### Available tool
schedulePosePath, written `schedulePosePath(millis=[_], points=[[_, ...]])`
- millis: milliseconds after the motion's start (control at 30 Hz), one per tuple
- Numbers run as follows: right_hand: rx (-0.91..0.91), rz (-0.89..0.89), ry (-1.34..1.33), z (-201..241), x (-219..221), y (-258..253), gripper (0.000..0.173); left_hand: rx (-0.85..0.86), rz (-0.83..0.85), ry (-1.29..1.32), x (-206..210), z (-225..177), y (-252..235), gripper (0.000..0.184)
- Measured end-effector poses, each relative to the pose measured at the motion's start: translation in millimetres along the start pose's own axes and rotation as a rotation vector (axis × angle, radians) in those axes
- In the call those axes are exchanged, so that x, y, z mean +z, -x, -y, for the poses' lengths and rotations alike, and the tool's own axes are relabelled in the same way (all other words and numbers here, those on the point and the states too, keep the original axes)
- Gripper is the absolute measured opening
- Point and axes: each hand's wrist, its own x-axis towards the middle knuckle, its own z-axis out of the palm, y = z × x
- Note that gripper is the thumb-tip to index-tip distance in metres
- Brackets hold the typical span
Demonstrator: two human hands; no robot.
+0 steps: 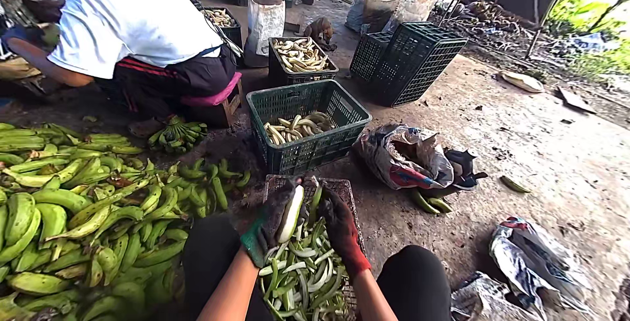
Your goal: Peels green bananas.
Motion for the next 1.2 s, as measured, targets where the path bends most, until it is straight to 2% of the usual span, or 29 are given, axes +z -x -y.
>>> schedulePosePath(millis=[133,200,233,333,400,467,567,600,667,733,833,900,1000,1067,1133,1200], points=[[-0.320,-0.054,0.197,3.3,14.5,45.4,0.036,0.032,-0.171,0.253,-1.5,-0.1,-14.3,0.037],[-0.451,-0.125,0.345,5.1,25.4,55.1,0.029,-0.020,-0.192,0.249,-0.1,-2.4,-18.2,0.035],[-0.451,-0.133,0.384,6.2,28.0,51.1,0.028,-0.040,-0.169,0.173,0.9,-0.8,-17.0,0.033],[-0.193,-0.035,0.299,6.7,23.0,18.1,0.036,0.028,-0.084,-0.183,-0.6,6.6,-2.5,0.029],[-0.065,0.011,0.118,2.5,19.4,-0.7,0.039,0.024,-0.095,-0.103,0.3,7.2,-4.1,0.026],[-0.062,-0.012,0.044,-1.9,18.2,-8.0,0.042,0.057,-0.028,-0.009,-5.1,7.9,-6.1,0.026],[0.044,-0.078,-0.056,-13.2,5.6,-11.9,0.043,0.138,0.144,-0.093,-12.7,9.6,2.7,0.032],[0.050,-0.097,-0.100,-11.9,-1.9,-12.8,0.045,0.120,0.134,-0.083,-11.2,6.5,1.8,0.034],[-0.057,-0.092,-0.159,-4.0,-7.8,-7.8,0.045,-0.015,0.039,0.156,-4.8,-2.9,-9.0,0.034],[-0.184,-0.021,-0.074,1.0,-1.8,16.9,0.040,-0.062,0.003,0.266,-4.4,-5.7,-13.8,0.036],[-0.432,-0.007,0.210,4.7,15.2,45.8,0.031,-0.017,-0.007,0.177,-7.4,-3.5,-21.6,0.031],[-0.490,-0.053,0.325,6.8,23.5,47.7,0.028,-0.026,0.021,0.059,-9.2,0.6,-19.4,0.029],[-0.375,-0.135,0.307,7.0,28.9,21.9,0.027,0.091,0.028,-0.194,-10.7,8.7,-12.7,0.026],[-0.292,-0.202,0.260,4.6,37.8,2.5,0.029,0.157,-0.027,-0.250,-12.2,13.4,-16.9,0.025],[-0.115,-0.256,0.066,-1.0,47.2,-6.7,0.033,0.137,-0.036,-0.087,-9.6,14.4,-14.9,0.027],[0.090,-0.310,-0.341,6.1,41.5,-11.7,0.037,0.094,0.006,0.077,-5.4,9.6,-8.0,0.028]])
